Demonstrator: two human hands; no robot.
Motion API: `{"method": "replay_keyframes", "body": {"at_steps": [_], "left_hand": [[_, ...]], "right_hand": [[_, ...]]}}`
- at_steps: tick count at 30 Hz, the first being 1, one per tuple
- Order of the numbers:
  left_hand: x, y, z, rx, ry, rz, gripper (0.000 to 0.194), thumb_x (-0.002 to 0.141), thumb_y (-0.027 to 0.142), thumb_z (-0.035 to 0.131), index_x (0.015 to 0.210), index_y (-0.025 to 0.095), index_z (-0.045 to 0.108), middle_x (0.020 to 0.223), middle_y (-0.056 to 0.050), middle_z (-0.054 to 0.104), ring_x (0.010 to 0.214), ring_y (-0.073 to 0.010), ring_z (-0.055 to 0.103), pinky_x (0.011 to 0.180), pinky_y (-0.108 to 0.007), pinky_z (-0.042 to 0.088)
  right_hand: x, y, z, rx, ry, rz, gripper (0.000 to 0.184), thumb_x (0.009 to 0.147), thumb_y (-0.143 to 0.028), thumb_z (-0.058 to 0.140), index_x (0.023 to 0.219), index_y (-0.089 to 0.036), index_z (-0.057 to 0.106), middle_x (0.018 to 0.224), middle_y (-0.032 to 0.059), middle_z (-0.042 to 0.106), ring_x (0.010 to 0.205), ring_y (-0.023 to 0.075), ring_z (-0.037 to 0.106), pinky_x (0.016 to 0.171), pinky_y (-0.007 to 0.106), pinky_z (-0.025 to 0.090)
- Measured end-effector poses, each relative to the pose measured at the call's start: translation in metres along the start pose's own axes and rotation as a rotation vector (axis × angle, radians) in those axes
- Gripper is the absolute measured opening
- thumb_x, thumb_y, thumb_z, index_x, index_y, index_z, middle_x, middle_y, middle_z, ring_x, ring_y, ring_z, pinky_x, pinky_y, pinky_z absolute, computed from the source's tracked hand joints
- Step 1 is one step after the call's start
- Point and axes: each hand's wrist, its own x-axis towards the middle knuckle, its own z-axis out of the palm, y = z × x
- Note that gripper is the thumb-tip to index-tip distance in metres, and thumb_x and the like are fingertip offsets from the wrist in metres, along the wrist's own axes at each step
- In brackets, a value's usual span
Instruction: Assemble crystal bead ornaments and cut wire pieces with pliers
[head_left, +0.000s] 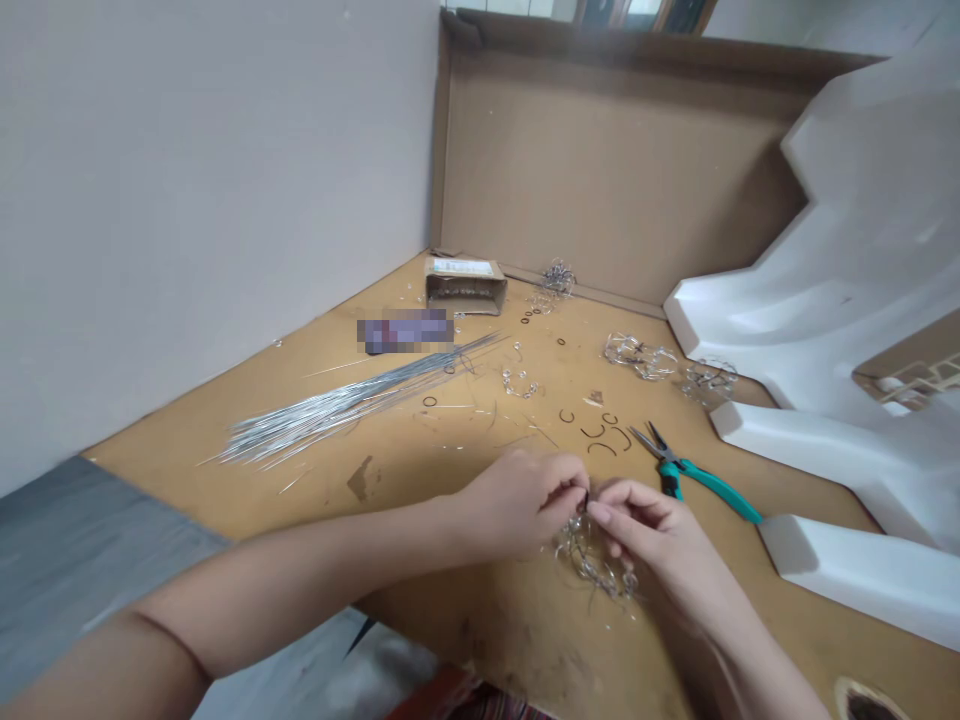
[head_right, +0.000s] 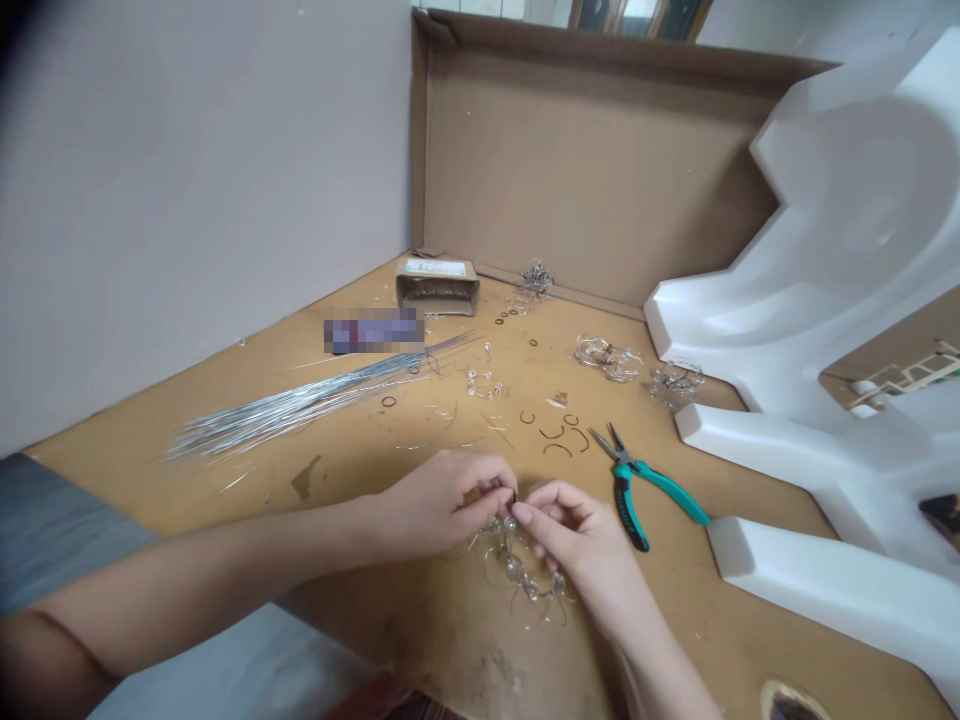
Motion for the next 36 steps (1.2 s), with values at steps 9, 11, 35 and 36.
{"method": "replay_keyframes", "body": {"at_steps": [9, 11, 35, 36], "left_hand": [[-0.003, -0.002, 0.004, -0.287, -0.021, -0.12, 0.009, 0.08, 0.016, 0.041, 0.078, 0.017, 0.049, 0.068, 0.003, 0.058, 0.058, -0.0077, 0.049, 0.053, -0.019, 0.036], [-0.002, -0.006, 0.008, -0.334, -0.025, -0.151, 0.008, 0.08, 0.017, 0.042, 0.076, 0.017, 0.049, 0.062, 0.004, 0.055, 0.054, -0.007, 0.046, 0.049, -0.018, 0.034], [-0.001, -0.001, -0.006, 0.152, 0.054, 0.129, 0.021, 0.085, 0.023, 0.04, 0.078, 0.018, 0.059, 0.074, 0.0, 0.056, 0.07, -0.0112, 0.05, 0.061, -0.022, 0.037], [0.001, -0.001, -0.005, 0.126, 0.064, 0.129, 0.021, 0.085, 0.024, 0.04, 0.078, 0.018, 0.059, 0.075, 0.0, 0.057, 0.072, -0.0115, 0.051, 0.064, -0.023, 0.038]], "right_hand": [[-0.003, 0.001, 0.004, 0.184, 0.048, -0.042, 0.032, 0.06, -0.038, 0.072, 0.055, -0.015, 0.051, 0.073, 0.0003, 0.057, 0.041, 0.0028, 0.039, 0.037, 0.017, 0.027], [-0.004, 0.001, 0.005, 0.216, -0.01, -0.062, 0.033, 0.062, -0.038, 0.071, 0.054, -0.014, 0.05, 0.074, 0.0009, 0.059, 0.038, 0.0017, 0.038, 0.037, 0.018, 0.026], [-0.001, 0.009, 0.013, 0.084, 0.122, -0.042, 0.025, 0.057, -0.036, 0.075, 0.07, -0.016, 0.068, 0.055, 0.0027, 0.065, 0.053, 0.0139, 0.059, 0.055, 0.025, 0.048], [-0.001, 0.008, 0.013, 0.064, 0.118, -0.053, 0.026, 0.057, -0.038, 0.075, 0.07, -0.016, 0.067, 0.054, 0.0024, 0.064, 0.052, 0.0138, 0.058, 0.054, 0.025, 0.047]]}}
